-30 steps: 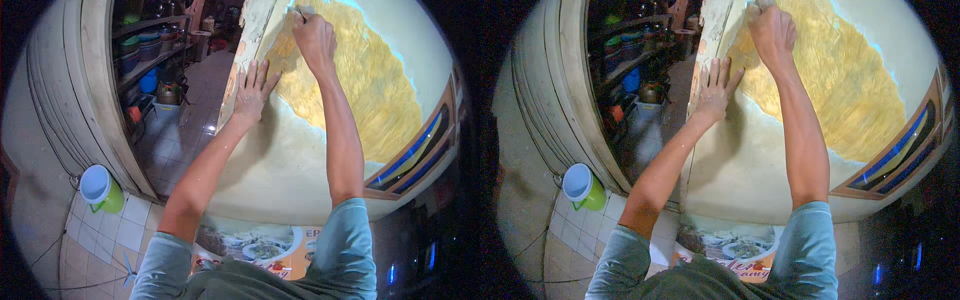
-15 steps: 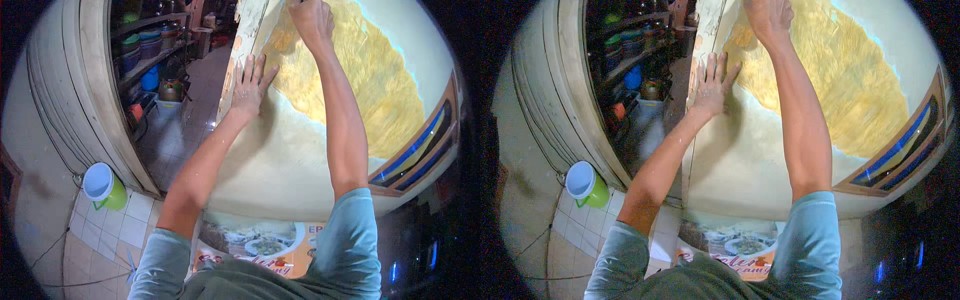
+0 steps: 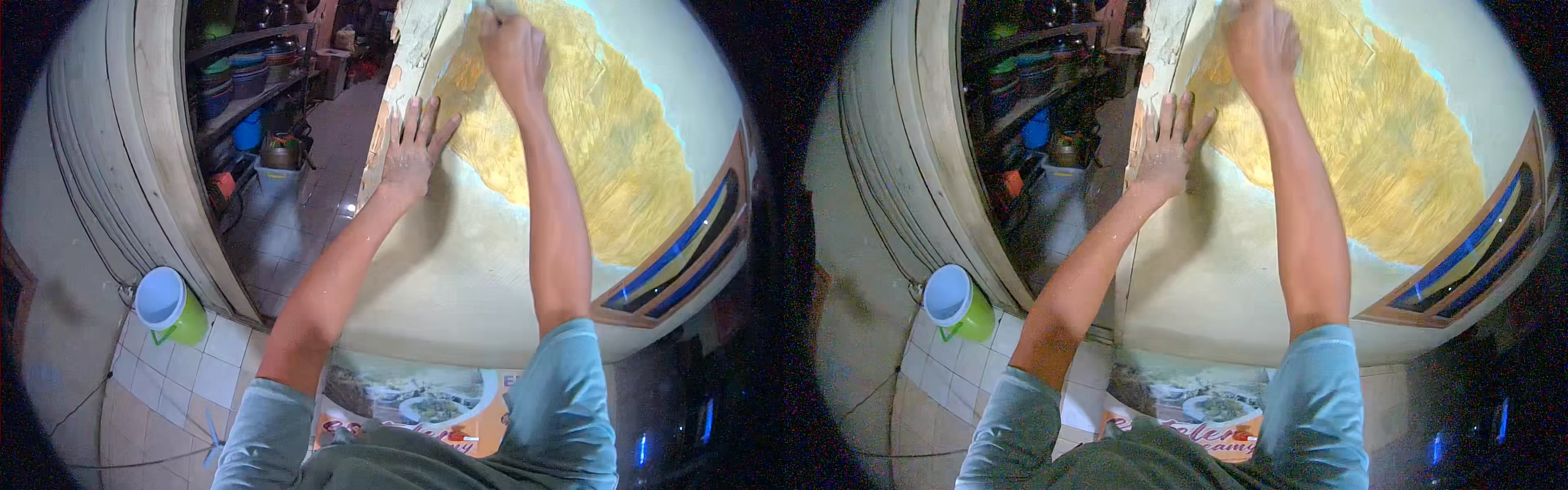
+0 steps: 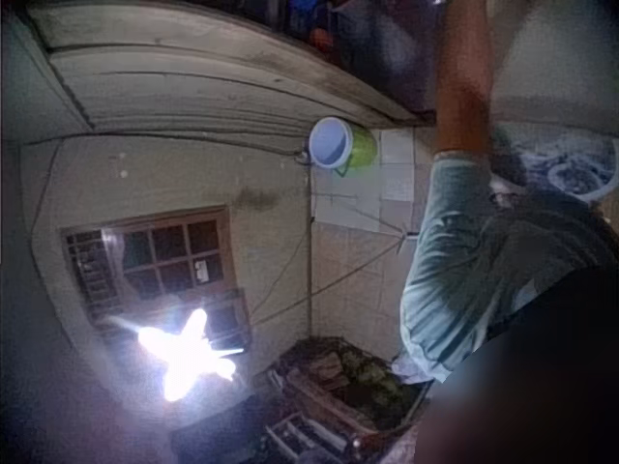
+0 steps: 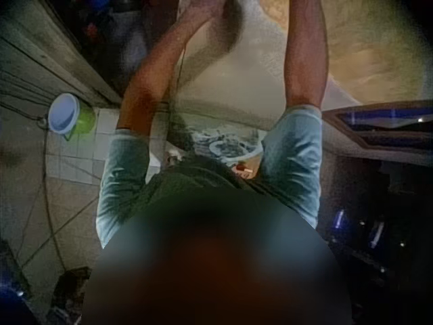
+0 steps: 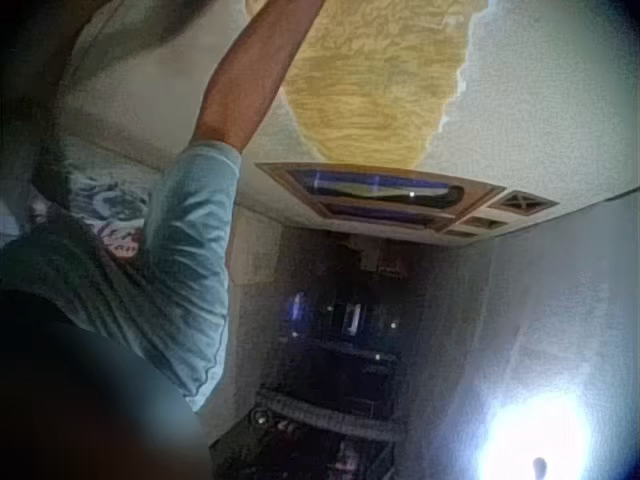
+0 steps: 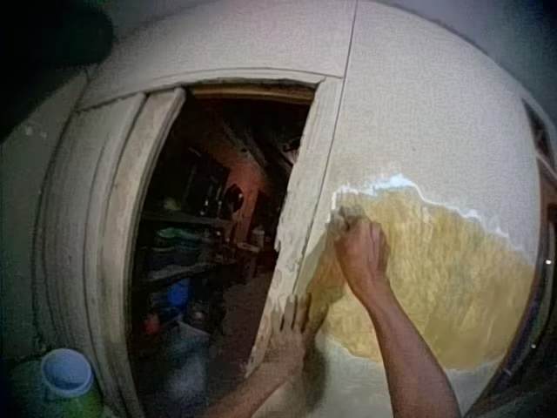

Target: Scraping and smoothing a damaged section of a wall with a putty knife.

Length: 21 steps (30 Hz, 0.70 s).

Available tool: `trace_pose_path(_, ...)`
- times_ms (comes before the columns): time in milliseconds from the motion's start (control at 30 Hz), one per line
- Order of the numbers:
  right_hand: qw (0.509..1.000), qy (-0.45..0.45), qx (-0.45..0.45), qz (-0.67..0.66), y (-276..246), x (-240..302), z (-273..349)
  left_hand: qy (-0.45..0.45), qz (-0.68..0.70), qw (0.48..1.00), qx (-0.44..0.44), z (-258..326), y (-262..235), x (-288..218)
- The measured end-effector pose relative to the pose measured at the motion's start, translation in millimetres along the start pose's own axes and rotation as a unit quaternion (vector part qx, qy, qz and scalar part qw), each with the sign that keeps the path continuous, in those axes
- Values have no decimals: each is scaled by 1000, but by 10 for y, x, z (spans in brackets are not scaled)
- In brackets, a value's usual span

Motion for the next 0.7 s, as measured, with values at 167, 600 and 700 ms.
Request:
trace_pose_path(167, 1000, -18, -22, 2, 55, 64, 157, 4, 12, 1000, -4, 52, 75, 13)
trace_pose_path(600, 1000, 3, 10, -9, 66, 150, 116, 11, 44, 998, 34, 71, 41, 73)
trace_pose_path(700, 1000, 0, 6, -5, -126, 254, -153, 16, 42, 999, -25, -2, 92, 58)
Point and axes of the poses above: each hand's wrist, its own z-axis away from the middle knuckle, its own y-axis out of the palm, x = y × z, the point moved 6 cm from there along -z, towards the middle knuckle, and after that the axes turned 14 degrees about x, right-handed, at the moved point
